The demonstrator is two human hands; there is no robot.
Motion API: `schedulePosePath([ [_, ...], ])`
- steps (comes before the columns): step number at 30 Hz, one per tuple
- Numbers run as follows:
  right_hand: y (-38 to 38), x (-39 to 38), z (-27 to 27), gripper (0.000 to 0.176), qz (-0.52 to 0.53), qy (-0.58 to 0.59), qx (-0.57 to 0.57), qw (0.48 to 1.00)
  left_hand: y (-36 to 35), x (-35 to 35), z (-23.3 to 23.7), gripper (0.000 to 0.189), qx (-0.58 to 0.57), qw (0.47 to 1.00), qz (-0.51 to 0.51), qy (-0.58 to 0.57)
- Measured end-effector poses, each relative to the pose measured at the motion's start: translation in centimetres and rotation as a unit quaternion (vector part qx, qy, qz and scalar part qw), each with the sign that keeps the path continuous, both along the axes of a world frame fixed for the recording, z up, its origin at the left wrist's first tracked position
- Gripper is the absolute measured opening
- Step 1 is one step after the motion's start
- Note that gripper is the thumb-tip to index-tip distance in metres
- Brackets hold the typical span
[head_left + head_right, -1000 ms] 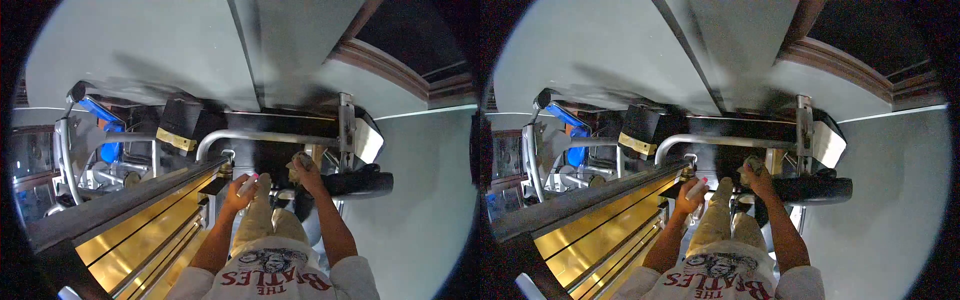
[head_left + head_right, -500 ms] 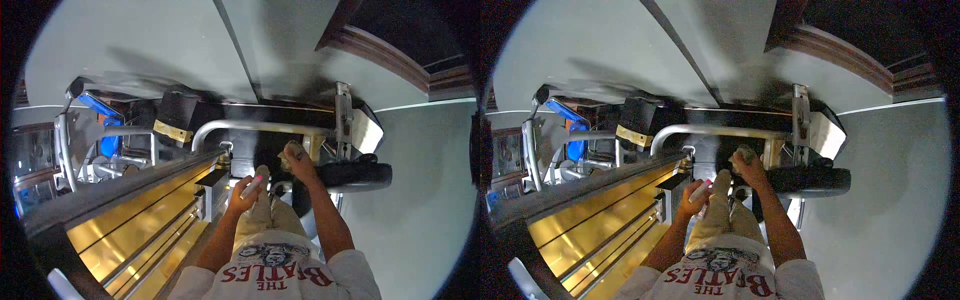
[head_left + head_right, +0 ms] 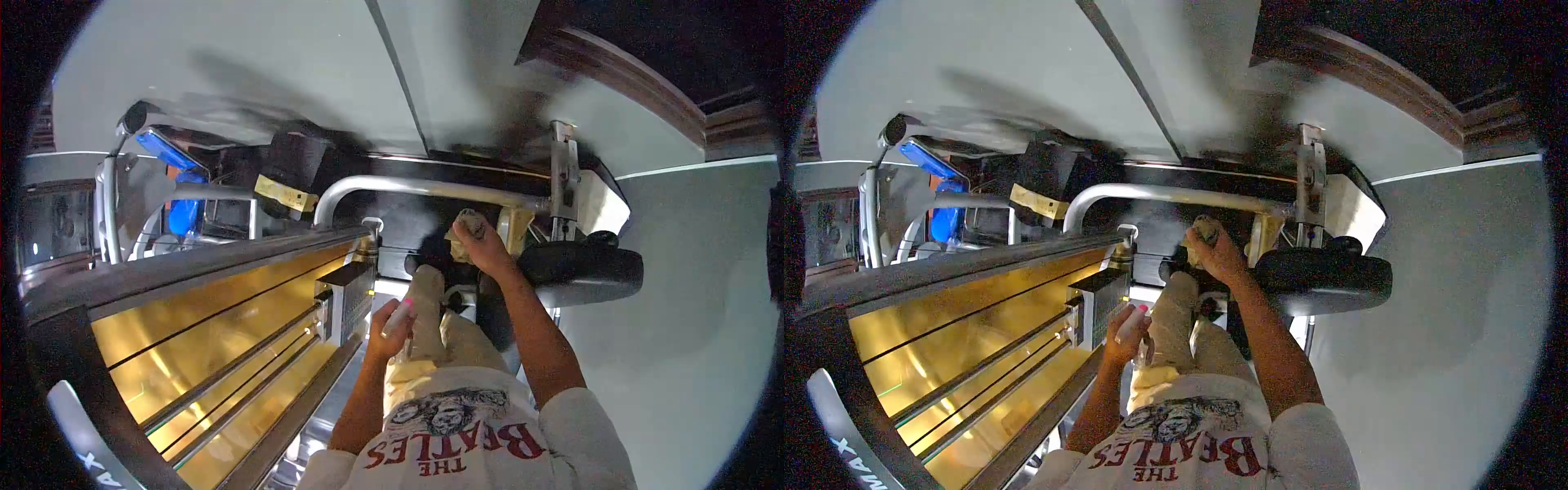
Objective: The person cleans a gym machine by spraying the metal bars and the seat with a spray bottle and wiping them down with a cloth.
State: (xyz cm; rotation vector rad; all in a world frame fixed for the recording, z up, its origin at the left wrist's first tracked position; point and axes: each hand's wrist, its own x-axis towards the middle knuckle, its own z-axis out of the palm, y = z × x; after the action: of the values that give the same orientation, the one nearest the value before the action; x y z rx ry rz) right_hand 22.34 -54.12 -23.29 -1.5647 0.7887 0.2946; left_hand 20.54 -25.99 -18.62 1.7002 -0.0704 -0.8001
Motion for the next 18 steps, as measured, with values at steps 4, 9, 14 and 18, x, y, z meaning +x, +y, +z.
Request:
schedulePosePath([
  [4,0.1,0.4,0.0,0.067,0.01,-0.015,-0.012,1.0,-0.4,1.1,0.3,0.019,0.014,0.999,0.014,-0.039],
  [9,0.1,0.6,0.4,0.066,0.011,0.003,-0.004,1.0,-0.9,3.2,0.1,0.021,0.023,0.999,0.015,-0.031],
  [14,-0.1,1.1,1.3,0.064,-0.023,0.036,-0.061,0.997,-1.8,6.3,-0.6,0.018,0.019,1.0,0.004,0.005],
  [18,-0.3,-0.2,-3.5,0.058,-0.03,-0.021,-0.115,0.993,-2.3,9.4,-0.4,0.017,0.032,0.998,-0.052,-0.005],
])
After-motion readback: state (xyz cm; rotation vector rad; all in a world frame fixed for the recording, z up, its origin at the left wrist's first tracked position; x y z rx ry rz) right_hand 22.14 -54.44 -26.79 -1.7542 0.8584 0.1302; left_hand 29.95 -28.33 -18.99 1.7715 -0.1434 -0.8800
